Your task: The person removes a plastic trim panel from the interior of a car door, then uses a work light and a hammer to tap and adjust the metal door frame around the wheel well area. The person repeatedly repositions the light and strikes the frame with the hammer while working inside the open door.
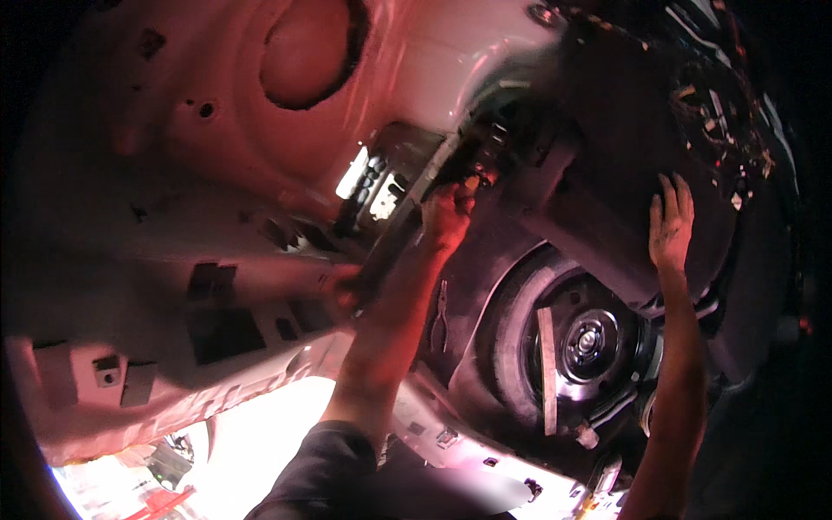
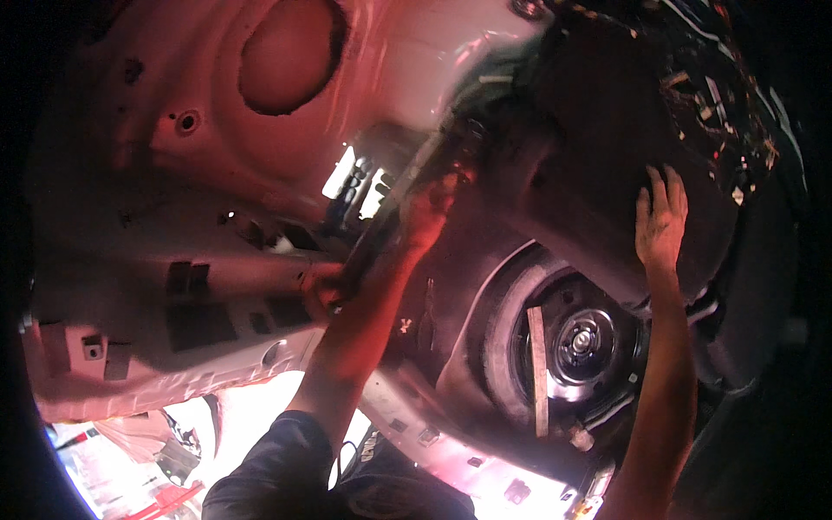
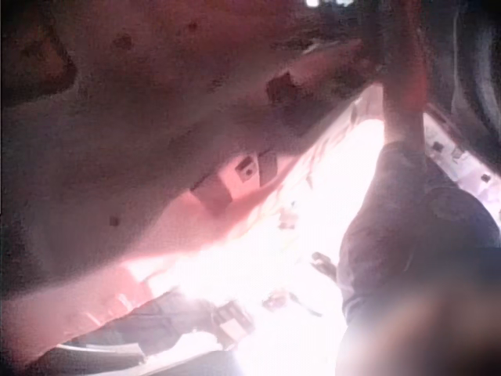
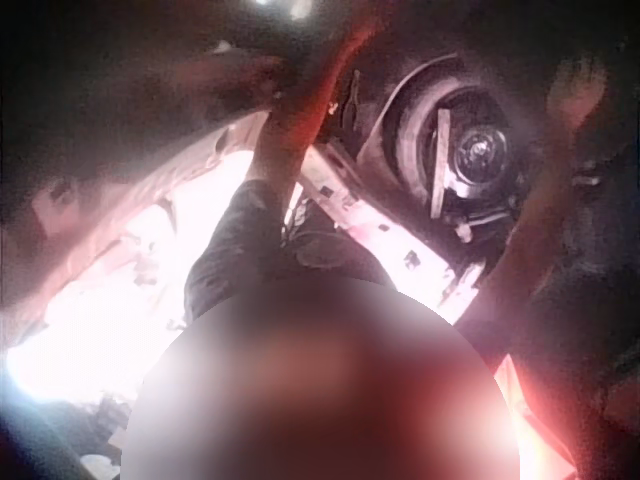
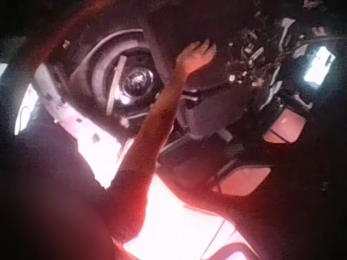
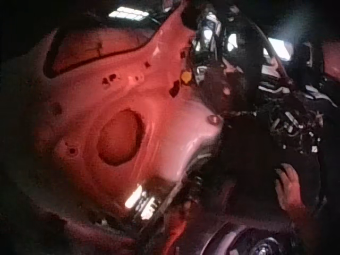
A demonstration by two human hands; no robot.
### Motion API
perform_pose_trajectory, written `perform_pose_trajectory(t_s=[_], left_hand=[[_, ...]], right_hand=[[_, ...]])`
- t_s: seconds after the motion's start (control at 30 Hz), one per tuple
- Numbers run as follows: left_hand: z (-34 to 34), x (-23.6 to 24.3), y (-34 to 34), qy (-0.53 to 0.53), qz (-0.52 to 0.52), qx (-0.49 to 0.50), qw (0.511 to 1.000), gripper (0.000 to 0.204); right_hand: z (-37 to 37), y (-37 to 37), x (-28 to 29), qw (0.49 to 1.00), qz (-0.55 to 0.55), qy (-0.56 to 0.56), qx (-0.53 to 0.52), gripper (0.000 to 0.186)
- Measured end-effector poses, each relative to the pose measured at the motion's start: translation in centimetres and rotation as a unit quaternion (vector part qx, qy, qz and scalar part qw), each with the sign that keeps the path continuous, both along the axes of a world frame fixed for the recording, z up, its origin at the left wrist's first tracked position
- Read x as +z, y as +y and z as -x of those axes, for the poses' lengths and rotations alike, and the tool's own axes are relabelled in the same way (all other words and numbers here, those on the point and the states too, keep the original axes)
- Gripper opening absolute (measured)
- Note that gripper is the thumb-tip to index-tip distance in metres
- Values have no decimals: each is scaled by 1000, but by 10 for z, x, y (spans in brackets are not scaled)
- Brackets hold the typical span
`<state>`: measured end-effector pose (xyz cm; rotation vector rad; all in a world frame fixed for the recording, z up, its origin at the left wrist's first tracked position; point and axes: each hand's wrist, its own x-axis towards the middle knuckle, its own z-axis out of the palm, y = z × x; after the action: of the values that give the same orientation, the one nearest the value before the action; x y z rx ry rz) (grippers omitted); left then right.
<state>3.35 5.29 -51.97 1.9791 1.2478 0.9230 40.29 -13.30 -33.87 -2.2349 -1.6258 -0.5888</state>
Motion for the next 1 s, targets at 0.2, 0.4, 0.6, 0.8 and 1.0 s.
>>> perform_pose_trajectory(t_s=[0.2, 0.4, 0.6, 0.8, 1.0], left_hand=[[29, 3, 2, -121, 158, -68, 978, 37], [57, 48, -57, -251, 137, 22, 958, 31], [98, 77, -198, -228, 318, -46, 919, 31], [148, 93, -279, 179, 102, -221, 953, 31], [176, 80, -287, 216, 73, -225, 947, 29]], right_hand=[[-7, -2, -7, 1000, -21, -3, 12, 39], [-15, -4, -18, 1000, -6, -20, -8, 39], [-26, -4, -27, 999, -14, -47, -20, 39], [-32, -3, -34, 996, -47, -80, -4, 37], [-42, -2, -38, 994, -79, -64, 45, 36]])
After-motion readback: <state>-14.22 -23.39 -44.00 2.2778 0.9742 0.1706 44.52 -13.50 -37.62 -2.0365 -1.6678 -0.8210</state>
